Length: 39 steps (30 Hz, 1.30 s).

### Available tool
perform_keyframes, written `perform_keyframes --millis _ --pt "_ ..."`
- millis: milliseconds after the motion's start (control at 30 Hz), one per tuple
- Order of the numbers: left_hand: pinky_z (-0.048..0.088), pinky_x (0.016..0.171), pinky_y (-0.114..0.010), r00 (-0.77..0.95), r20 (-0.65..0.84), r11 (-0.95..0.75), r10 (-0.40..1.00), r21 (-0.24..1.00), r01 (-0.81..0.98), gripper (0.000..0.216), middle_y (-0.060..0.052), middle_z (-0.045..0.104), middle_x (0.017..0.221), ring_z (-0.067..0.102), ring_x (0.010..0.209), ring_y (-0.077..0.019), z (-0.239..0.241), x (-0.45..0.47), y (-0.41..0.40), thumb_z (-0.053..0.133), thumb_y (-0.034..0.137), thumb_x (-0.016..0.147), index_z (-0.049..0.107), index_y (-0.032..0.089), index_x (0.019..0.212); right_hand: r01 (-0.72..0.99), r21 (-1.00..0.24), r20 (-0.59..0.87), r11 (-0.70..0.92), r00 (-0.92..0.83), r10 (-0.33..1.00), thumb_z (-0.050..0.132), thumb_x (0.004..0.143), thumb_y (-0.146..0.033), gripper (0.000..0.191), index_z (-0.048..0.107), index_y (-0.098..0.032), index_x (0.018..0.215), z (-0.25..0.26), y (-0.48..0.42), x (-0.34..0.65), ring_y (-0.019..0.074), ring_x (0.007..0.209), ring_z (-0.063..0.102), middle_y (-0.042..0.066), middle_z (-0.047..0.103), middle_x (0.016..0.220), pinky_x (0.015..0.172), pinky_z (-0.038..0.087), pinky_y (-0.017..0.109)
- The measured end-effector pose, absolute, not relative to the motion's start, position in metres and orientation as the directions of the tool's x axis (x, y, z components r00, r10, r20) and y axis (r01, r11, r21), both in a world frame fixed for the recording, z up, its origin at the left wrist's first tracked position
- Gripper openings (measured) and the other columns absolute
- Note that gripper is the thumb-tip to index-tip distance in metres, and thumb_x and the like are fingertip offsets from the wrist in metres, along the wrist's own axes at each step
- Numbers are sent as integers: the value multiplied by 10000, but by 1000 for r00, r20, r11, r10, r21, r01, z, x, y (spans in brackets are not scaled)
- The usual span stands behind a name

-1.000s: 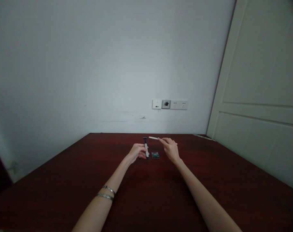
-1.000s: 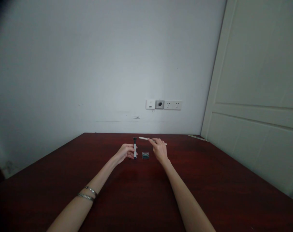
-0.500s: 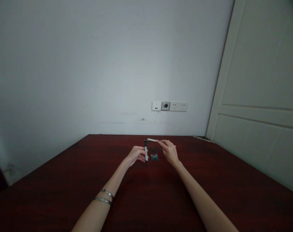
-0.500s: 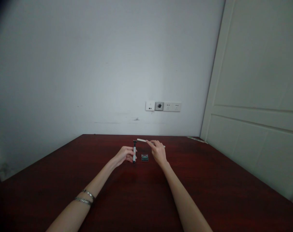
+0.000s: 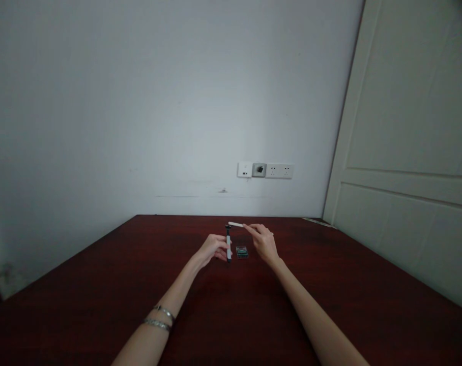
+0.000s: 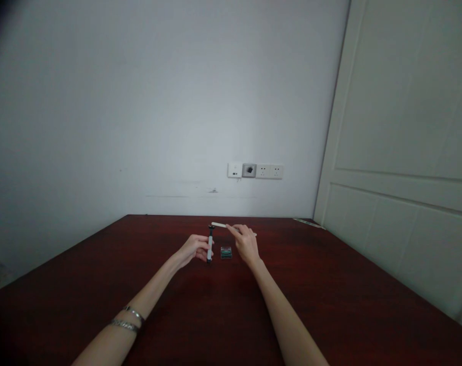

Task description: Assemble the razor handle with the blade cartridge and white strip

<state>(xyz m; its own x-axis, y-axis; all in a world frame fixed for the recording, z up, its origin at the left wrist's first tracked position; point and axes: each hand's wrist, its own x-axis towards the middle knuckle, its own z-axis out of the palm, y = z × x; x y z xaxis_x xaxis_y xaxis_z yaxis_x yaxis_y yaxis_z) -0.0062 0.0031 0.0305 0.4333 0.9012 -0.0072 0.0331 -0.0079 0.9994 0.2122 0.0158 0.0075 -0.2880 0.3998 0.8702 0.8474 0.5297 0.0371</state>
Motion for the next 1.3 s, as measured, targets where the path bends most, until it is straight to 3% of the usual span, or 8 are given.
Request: perform_keyframes --millis 167,333,467,633,833,1067,1300 --pt "503 522 -273 452 2 -21 892 999 37 271 -95 669 653 633 524 -174 32 -6 1 587 153 596 606 86 858 832 52 853 552 -324 408 407 791 -28 522 522 -280 1233 8 13 208 182 868 523 65 603 984 749 422 298" --pt "493 546 -281 442 13 -28 897 999 26 353 -104 665 689 636 557 -180 33 -9 1 618 192 600 581 84 933 822 -22 877 569 -257 405 394 801 -40 496 545 -276 1210 5 17 219 182 870 536 64 600 956 753 442 296" --pt "486 575 -296 475 34 -44 879 999 10 381 -86 649 702 629 575 -174 30 -9 3 609 229 633 552 100 987 745 -191 873 640 -169 457 402 829 -103 441 539 -260 1217 10 14 207 158 810 558 61 591 942 716 459 261" --pt "477 610 -307 503 71 -75 861 997 -12 369 -50 607 700 608 597 -153 28 -8 5 578 241 689 527 130 1038 579 -442 827 685 -33 562 453 824 -208 340 619 -185 1120 13 12 186 142 629 553 43 604 742 601 454 243" --pt "478 639 -341 504 113 -94 856 994 -64 311 -22 558 693 587 584 -139 23 -6 9 519 223 758 494 148 1059 421 -689 682 590 98 725 490 804 -330 329 680 -162 1014 9 8 183 195 753 608 76 682 852 710 458 299" --pt "478 631 -335 450 148 -144 881 989 -43 279 -21 547 709 592 582 -139 21 -5 10 498 219 780 480 152 1050 437 -614 741 657 33 671 480 825 -358 348 669 -162 1042 17 2 186 169 698 572 64 644 768 661 432 265" --pt "473 595 -318 416 153 -167 896 986 -2 282 -9 540 674 577 543 -130 23 0 7 503 223 778 480 140 1046 515 -599 744 614 74 664 473 828 -351 351 670 -154 1041 15 4 189 150 627 542 52 599 710 613 416 254"
